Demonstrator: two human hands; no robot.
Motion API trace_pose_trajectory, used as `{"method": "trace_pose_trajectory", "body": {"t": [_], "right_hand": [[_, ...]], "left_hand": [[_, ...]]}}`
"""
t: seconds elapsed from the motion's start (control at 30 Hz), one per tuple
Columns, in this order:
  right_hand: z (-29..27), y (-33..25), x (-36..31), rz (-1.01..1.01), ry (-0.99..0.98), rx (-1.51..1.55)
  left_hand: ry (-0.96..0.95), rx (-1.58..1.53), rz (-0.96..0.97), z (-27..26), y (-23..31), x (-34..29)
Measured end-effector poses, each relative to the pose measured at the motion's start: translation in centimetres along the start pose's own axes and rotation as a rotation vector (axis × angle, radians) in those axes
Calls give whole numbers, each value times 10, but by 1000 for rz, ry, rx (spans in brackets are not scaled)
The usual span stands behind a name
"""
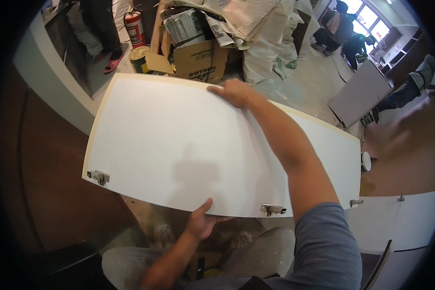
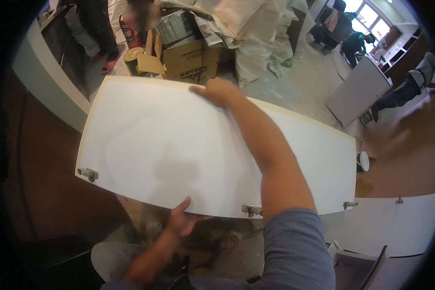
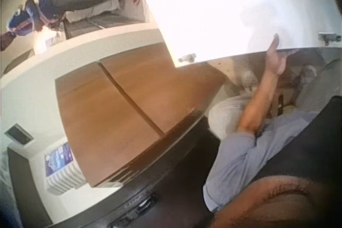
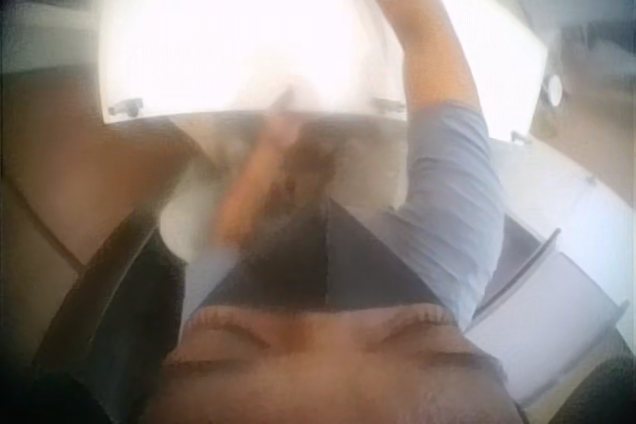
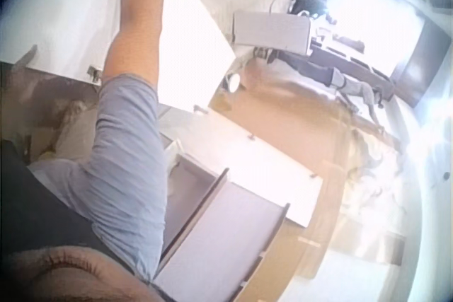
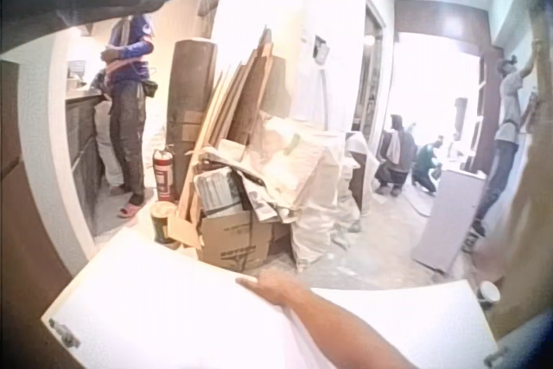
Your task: The person sits on the floor and applies masking tape along the edges of a white cabinet door. They tear off pieces of tape, align them with the door edges, and smooth them down by hand. The person lifts and repositions the door to access different sides while applying the tape.
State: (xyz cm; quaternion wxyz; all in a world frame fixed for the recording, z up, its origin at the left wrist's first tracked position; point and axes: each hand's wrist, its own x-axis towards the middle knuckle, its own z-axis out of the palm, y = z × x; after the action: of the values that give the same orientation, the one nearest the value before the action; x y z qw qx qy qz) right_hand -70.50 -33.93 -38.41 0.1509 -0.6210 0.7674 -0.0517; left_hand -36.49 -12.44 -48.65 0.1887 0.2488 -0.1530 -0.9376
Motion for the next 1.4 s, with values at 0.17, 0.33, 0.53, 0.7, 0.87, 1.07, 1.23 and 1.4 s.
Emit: {"method": "trace_pose_trajectory", "body": {"t": [0.17, 0.33, 0.53, 0.7, 0.87, 1.07, 1.23, 1.4], "right_hand": [[26, -8, 10, 11, -59, 64], [39, -16, 18, -5, -46, 82], [46, -18, 19, -10, -47, 78], [50, -21, 22, 6, -56, 67], [51, -40, 22, 4, -24, 24], [69, -37, 33, -30, -17, -43], [86, -42, 32, 2, -76, -24], [105, -24, 23, -23, 159, -97]], "left_hand": [[20, 26, 5, -20, 0, 2], [94, 107, 38, -35, 2, 6], [70, 48, 35, -45, 3, 4], [50, 71, 32, -48, 9, 2], [33, 55, 27, -58, 15, 0], [20, 45, 2, -71, 13, 0], [45, 37, -4, -70, 16, -3], [91, 79, -40, -68, 16, 0]]}}
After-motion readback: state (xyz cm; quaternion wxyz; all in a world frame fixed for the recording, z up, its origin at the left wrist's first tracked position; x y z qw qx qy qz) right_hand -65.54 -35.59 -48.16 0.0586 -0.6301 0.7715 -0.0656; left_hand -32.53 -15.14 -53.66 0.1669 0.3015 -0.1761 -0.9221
